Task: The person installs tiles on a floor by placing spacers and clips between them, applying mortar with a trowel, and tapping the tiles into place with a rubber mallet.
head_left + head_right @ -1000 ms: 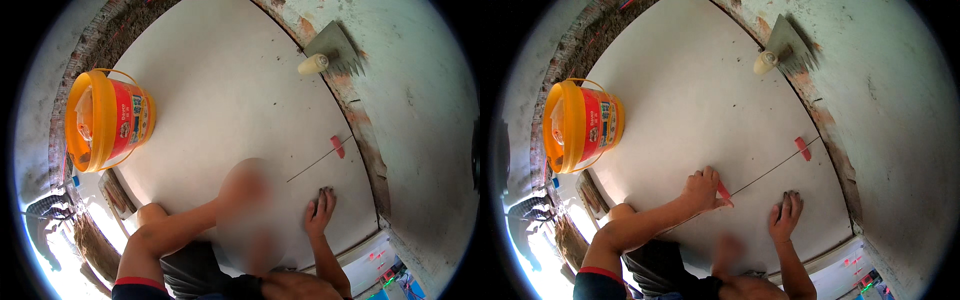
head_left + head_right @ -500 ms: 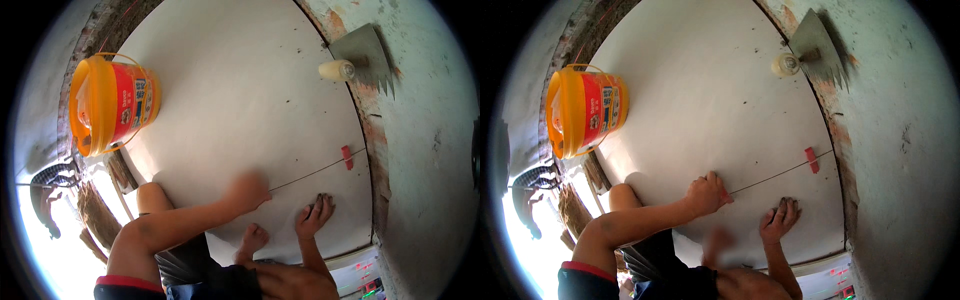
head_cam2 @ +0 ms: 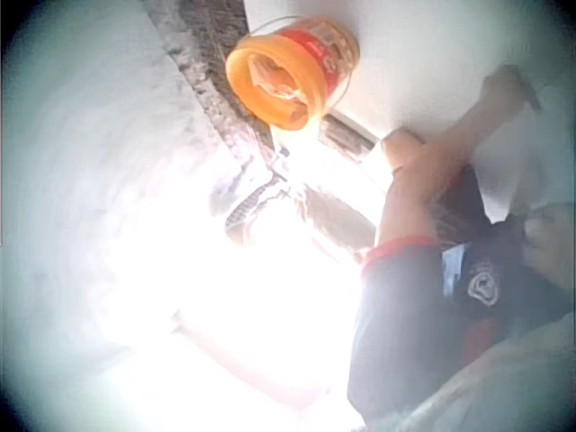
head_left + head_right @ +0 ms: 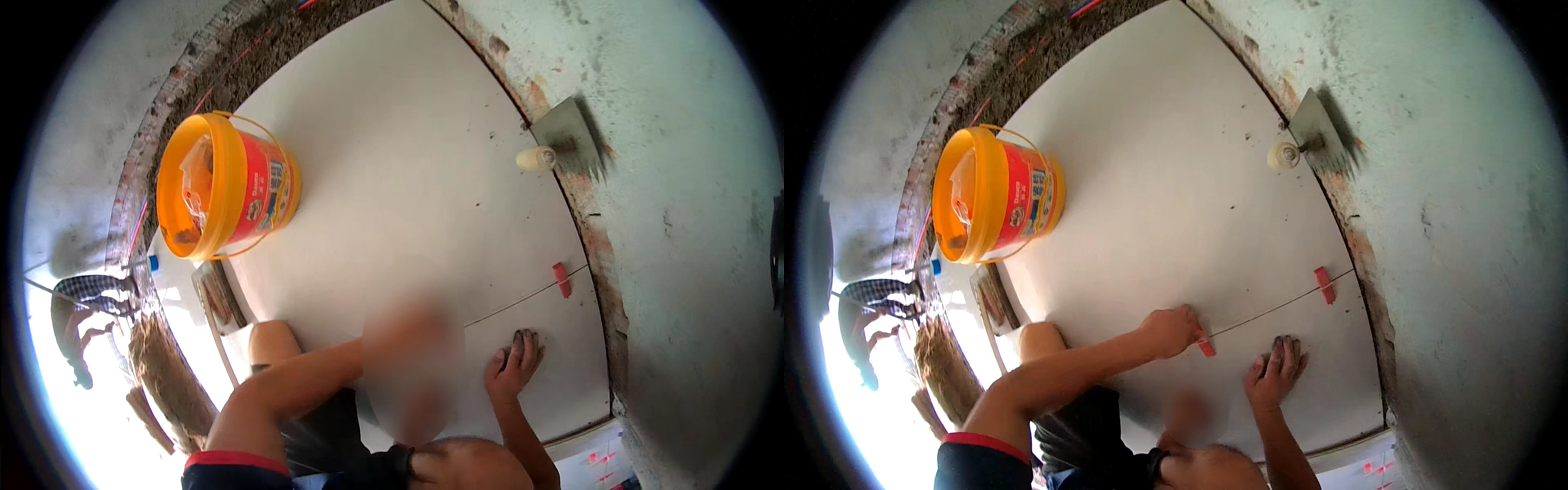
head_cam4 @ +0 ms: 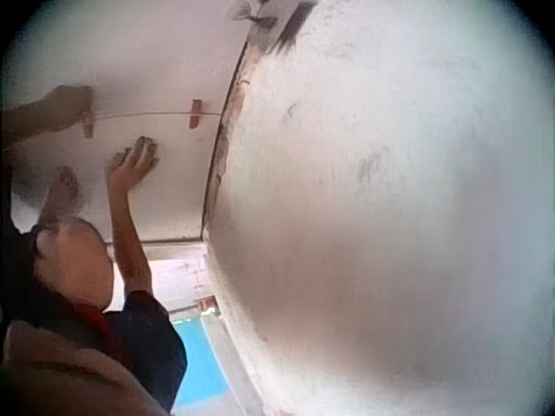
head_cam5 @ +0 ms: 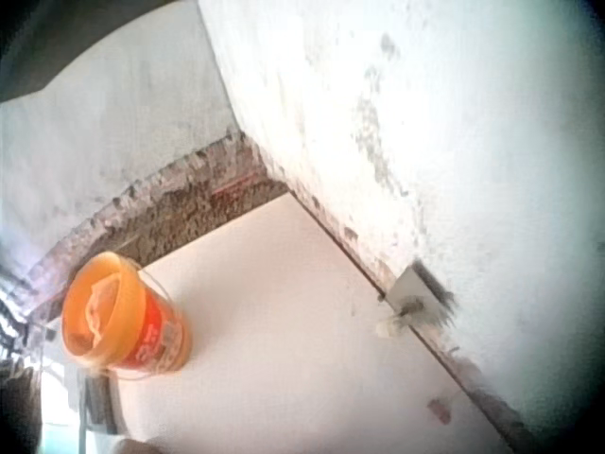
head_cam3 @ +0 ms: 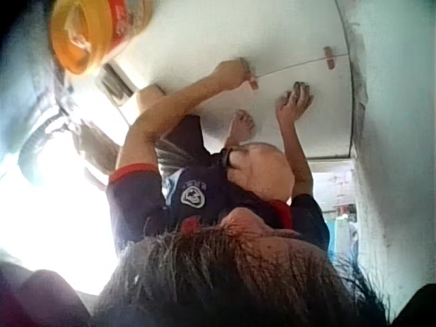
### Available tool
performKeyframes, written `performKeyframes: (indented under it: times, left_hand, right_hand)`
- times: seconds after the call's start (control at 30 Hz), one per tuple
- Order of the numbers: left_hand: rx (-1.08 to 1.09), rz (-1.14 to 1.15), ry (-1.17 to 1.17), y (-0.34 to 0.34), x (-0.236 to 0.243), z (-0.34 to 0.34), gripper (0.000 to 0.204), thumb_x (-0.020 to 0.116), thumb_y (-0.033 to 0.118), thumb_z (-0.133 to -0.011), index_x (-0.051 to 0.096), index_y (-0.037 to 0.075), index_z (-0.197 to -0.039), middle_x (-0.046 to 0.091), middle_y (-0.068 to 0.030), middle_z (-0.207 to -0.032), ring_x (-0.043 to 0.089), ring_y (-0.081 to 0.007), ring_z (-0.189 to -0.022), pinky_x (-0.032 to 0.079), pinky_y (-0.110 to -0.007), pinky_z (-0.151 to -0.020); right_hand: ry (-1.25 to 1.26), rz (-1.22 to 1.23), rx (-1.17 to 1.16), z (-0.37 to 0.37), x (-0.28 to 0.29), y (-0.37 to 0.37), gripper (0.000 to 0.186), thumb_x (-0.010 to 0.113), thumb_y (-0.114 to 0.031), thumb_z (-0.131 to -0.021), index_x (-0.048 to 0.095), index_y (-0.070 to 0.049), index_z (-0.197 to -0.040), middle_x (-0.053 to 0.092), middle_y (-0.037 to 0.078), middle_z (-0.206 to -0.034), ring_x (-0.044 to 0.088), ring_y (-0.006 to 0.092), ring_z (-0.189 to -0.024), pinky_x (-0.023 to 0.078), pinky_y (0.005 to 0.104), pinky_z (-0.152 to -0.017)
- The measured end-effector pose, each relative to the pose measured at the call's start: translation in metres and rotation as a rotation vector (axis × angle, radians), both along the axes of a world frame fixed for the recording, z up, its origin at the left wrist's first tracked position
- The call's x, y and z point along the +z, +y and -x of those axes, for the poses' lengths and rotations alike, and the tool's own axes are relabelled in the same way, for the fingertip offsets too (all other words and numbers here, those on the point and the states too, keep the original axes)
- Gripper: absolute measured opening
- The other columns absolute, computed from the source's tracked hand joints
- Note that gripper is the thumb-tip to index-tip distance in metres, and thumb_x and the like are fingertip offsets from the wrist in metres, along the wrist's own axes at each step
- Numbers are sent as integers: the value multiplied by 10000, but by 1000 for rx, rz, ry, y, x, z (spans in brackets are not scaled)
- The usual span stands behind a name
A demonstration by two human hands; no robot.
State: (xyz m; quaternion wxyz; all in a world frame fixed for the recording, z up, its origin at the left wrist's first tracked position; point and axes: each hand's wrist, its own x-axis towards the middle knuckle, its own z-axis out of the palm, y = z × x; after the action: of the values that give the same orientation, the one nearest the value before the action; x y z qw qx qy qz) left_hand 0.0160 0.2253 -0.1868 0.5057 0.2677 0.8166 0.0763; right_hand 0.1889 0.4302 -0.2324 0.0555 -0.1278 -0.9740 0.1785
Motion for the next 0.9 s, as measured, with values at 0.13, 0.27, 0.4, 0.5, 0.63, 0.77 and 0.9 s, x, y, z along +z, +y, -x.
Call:
performKeyframes:
  times: [0.13, 0.27, 0.4, 0.5, 0.63, 0.77, 0.9]
  left_hand:
    - [404, -214, 255, -45, 62, 21, 224, 614, 239, -923, 630, 36, -1016, 624, -157, -1014, 635, -313, -911, 523, -401, -757]
    - [477, -540, 814, -111, 188, 75, 145, 667, 149, -888, 632, 10, -907, 649, -135, -877, 653, -311, -780, 518, -358, -689]
    - [856, -501, 1251, -200, 269, 149, 121, 607, 119, -903, 648, 5, -914, 670, -137, -813, 656, -257, -734, 511, -337, -684]
    - [888, -214, 1334, -295, 261, 195, 198, 604, 200, -894, 675, 31, -971, 695, -139, -865, 677, -283, -781, 519, -380, -723]
    - [835, -246, 1178, -308, 228, 206, 268, 588, 241, -873, 702, 52, -1026, 713, -146, -965, 688, -311, -908, 534, -396, -796]
    - [833, 48, 1080, -307, 185, 244, 268, 586, 233, -864, 714, 56, -1020, 712, -159, -977, 684, -318, -927, 532, -397, -823]
    - [518, 497, 834, -377, 88, 269, 284, 599, 223, -836, 717, 49, -1026, 711, -175, -985, 683, -328, -925, 526, -421, -834]
  right_hand:
    - [2, 19, 40, -7, -3, 0, 443, 448, -288, -995, 500, 4, -1324, 438, 179, -1421, 379, 392, -1351, 228, 610, -1116]
    - [69, 112, 97, -1, -1, 11, 462, 486, -283, -983, 490, 29, -1324, 442, 212, -1392, 370, 385, -1357, 225, 585, -1129]
    - [106, 146, 8, -9, 8, 23, 453, 478, -263, -976, 509, 54, -1298, 436, 223, -1400, 383, 412, -1335, 279, 561, -1102]
    - [134, 306, 18, -16, -2, 11, 509, 569, -256, -933, 475, 21, -1350, 396, 218, -1440, 384, 423, -1333, 322, 503, -1100]
    - [105, 261, 95, -45, -13, 16, 519, 633, -238, -903, 488, 15, -1333, 425, 228, -1405, 406, 427, -1313, 382, 516, -1058]
    - [148, 259, 53, -58, 28, 14, 399, 556, -182, -938, 534, 74, -1244, 516, 288, -1283, 461, 456, -1234, 405, 539, -1017]
    - [144, 213, 5, -75, 25, 18, 397, 539, -176, -947, 531, 70, -1258, 509, 296, -1288, 480, 460, -1201, 414, 519, -1009]
